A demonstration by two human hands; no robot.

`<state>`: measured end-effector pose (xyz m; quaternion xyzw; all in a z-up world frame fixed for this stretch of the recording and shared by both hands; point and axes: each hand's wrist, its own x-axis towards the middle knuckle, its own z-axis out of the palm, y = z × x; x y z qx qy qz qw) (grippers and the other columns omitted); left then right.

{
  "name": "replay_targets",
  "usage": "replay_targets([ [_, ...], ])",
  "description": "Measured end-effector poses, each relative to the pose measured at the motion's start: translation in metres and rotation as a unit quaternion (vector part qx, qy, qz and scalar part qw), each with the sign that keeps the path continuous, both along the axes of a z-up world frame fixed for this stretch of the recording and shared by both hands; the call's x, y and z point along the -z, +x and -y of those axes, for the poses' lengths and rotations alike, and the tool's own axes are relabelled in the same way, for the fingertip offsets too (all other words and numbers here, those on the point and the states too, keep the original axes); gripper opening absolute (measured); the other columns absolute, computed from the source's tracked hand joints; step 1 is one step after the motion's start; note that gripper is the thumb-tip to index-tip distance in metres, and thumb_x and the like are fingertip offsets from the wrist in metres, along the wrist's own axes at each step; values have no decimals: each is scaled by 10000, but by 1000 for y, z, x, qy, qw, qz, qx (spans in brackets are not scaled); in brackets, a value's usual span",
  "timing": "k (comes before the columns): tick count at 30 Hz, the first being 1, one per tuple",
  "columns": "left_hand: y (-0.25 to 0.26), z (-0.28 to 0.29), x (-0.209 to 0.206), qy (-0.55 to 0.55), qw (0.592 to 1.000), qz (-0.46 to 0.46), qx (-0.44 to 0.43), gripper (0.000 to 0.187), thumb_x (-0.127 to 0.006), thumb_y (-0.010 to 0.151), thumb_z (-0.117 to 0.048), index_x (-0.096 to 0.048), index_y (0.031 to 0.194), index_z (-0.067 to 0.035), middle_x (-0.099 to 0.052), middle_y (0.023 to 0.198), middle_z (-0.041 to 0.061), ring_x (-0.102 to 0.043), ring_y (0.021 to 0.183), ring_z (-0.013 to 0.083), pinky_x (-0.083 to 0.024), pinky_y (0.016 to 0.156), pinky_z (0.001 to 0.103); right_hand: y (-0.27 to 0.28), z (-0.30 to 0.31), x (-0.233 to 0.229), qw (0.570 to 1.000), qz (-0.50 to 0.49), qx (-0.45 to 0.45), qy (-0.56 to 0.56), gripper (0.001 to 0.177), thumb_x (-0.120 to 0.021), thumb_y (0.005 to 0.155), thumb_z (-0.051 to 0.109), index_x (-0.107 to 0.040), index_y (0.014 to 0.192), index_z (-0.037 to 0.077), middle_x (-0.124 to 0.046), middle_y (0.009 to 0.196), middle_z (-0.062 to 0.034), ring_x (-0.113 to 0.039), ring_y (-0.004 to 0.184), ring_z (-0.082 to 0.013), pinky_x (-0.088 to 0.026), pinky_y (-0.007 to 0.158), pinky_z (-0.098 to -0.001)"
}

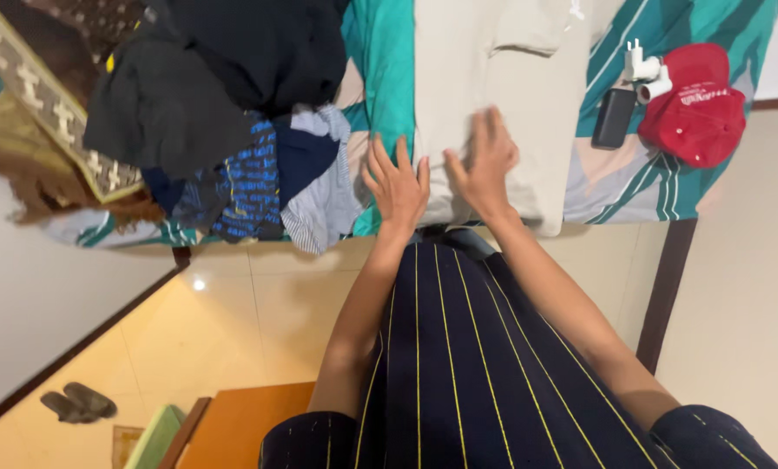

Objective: The person picks up a t-shirt from a bed, spreads it out, folds the sides and sleeves inward, and then folds the bottom up before placing it on a shelf in a wardrobe.

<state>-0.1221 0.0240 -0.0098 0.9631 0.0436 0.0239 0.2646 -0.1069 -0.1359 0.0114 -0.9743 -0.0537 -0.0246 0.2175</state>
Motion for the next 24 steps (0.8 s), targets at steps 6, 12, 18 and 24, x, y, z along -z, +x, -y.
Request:
replay_targets([
  [6, -64, 11, 19, -103, 993, -33, -52, 448, -638, 973, -385, -589, 1298, -81, -501, 1300, 189, -453, 1223, 389, -293, 1058, 553, -54, 17, 9, 993, -27, 96, 70, 549, -811, 891, 326, -609, 1333, 72, -478, 1353, -132, -444, 1247, -368, -313, 1055, -545],
  [12, -106, 22, 37, -97, 989, -28, -108, 357, -652, 972, -373, -624, 1227, -125, -526, 1277, 106, -470, 1228, 351, -250, 1027, 608, -96, 8, 23, 985, -55, 111, 124, 477, -880, 813, 284, -613, 1110, 24, -596, 1138, -120, -549, 1083, -300, -410, 956, -451],
  [18, -119, 16, 54, -97, 973, -60, -201, 316, -709, 897, -473, -713, 1093, -225, -447, 1323, 116, -394, 1235, 365, -235, 1023, 636, -119, 18, 43, 891, -136, 102, 421, 426, -791, 895, 171, -574, 1212, -15, -672, 925, -15, -589, 797, -63, -480, 689, -233],
  [24, -136, 3, 45, -105, 976, -81, -175, 247, -731, 884, -468, -758, 833, -229, -372, 1472, 120, -264, 1377, 385, -170, 1057, 684, -146, 31, 67, 879, -227, 139, 395, 204, -727, 987, 189, -633, 1024, 13, -641, 809, 8, -548, 743, -79, -459, 689, -266],
])
